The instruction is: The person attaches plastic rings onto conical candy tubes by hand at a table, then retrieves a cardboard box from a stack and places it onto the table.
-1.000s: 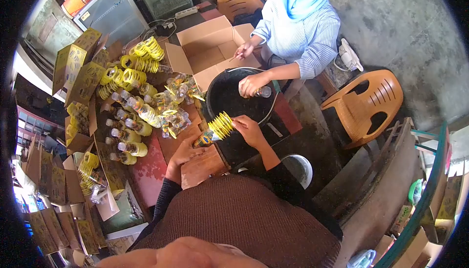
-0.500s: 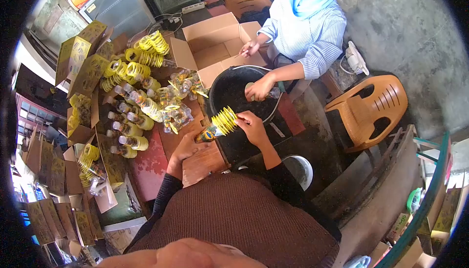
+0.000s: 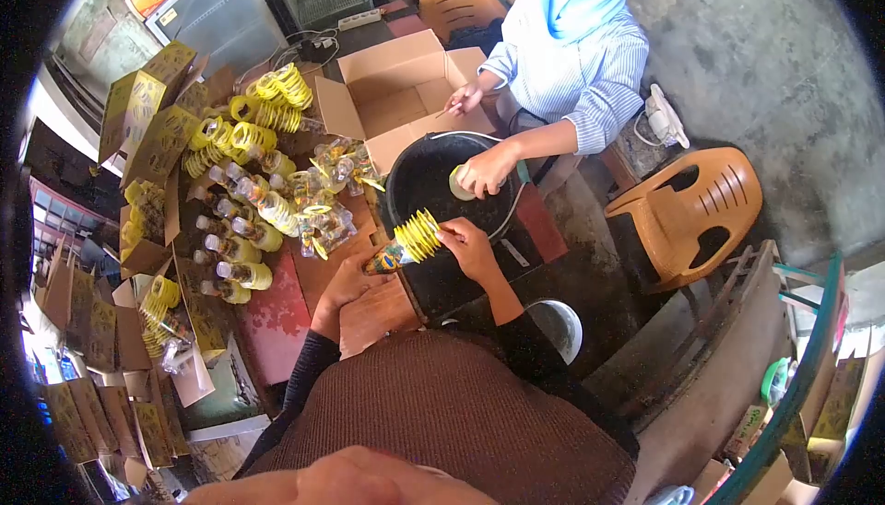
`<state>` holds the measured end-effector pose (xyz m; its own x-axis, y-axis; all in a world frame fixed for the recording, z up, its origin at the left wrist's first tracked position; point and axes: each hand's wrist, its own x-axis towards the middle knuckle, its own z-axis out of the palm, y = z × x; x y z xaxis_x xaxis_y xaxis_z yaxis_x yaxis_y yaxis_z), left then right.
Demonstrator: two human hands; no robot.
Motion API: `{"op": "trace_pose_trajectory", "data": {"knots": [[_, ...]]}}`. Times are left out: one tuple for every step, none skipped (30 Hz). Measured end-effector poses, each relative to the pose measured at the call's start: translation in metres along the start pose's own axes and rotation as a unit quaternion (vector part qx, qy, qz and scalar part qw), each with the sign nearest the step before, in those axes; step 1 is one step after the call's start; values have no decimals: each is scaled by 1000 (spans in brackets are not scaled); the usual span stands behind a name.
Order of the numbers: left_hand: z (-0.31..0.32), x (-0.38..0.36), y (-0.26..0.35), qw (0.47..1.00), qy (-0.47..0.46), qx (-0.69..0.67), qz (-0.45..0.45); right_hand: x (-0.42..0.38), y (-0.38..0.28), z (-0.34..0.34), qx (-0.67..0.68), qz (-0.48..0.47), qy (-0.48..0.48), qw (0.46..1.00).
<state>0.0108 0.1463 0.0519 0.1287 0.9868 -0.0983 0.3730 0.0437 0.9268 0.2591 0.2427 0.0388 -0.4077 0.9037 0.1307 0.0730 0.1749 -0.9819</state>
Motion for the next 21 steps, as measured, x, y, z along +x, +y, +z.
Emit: {"op": "trace_pose_trajectory", "data": {"knots": [[0, 1, 0, 1000, 5, -1, 2, 2, -2, 0, 0, -2, 0, 1000], [1, 0, 0, 1000, 9, -3, 2, 2, -3, 0, -5, -3, -2, 1000], [1, -1, 0, 1000, 9, -3, 0, 2, -5, 0, -10, -4, -5, 1000], [0, -1, 1, 1000, 8, -2, -7, 2, -7, -1, -11, -3, -6, 1000], [0, -1, 1, 1000, 8, -1, -15, 2, -10, -1, -16, -7, -6, 1000], [1, -1, 0, 1000, 9, -2, -16, 2, -11, -1, -21, -10, -7, 1000], [1, 0, 0, 1000, 9, -4, -12, 2, -11, -1, -21, -9, -9, 1000], [1, -1, -1, 1000, 10, -6, -9, 1, -11, -2, -20, 0, -10, 1000], [2, -1, 0, 1000, 15, -6, -10, 3, -11, -2, -19, 7, -11, 1000], [3, -1, 2, 1000, 18, -13, -5, 4, -7, -1, -18, 5, -16, 1000], [2, -2, 4, 1000, 21, -20, 0, 4, -1, -1, -9, 7, -20, 1000], [0, -2, 6, 1000, 23, -19, 0, 6, 4, -1, -1, 9, -22, 1000], [-1, -2, 10, 1000, 20, -13, -4, 6, 3, -1, -1, 9, -20, 1000], [1, -2, 11, 1000, 15, -8, -8, 6, 3, 0, 2, 7, -19, 1000], [2, -2, 9, 1000, 11, -10, -9, 4, 2, 0, 6, 6, -18, 1000], [2, -1, 8, 1000, 10, -4, -16, 3, 0, 0, 5, 7, -17, 1000], [1, -2, 7, 1000, 12, 2, -23, 3, -3, 1, -2, 2, -20, 1000], [1, -2, 6, 1000, 14, 2, -24, 4, -6, 2, -9, -4, -25, 1000], [1, -3, 9, 1000, 17, 4, -19, 4, -8, 3, -9, -5, -27, 1000], [1, -4, 11, 1000, 19, 6, -14, 4, -11, 3, -25, -14, -34, 999], [1, -4, 11, 1000, 21, 5, -14, 4, -13, 3, -42, -23, -40, 998]]}}
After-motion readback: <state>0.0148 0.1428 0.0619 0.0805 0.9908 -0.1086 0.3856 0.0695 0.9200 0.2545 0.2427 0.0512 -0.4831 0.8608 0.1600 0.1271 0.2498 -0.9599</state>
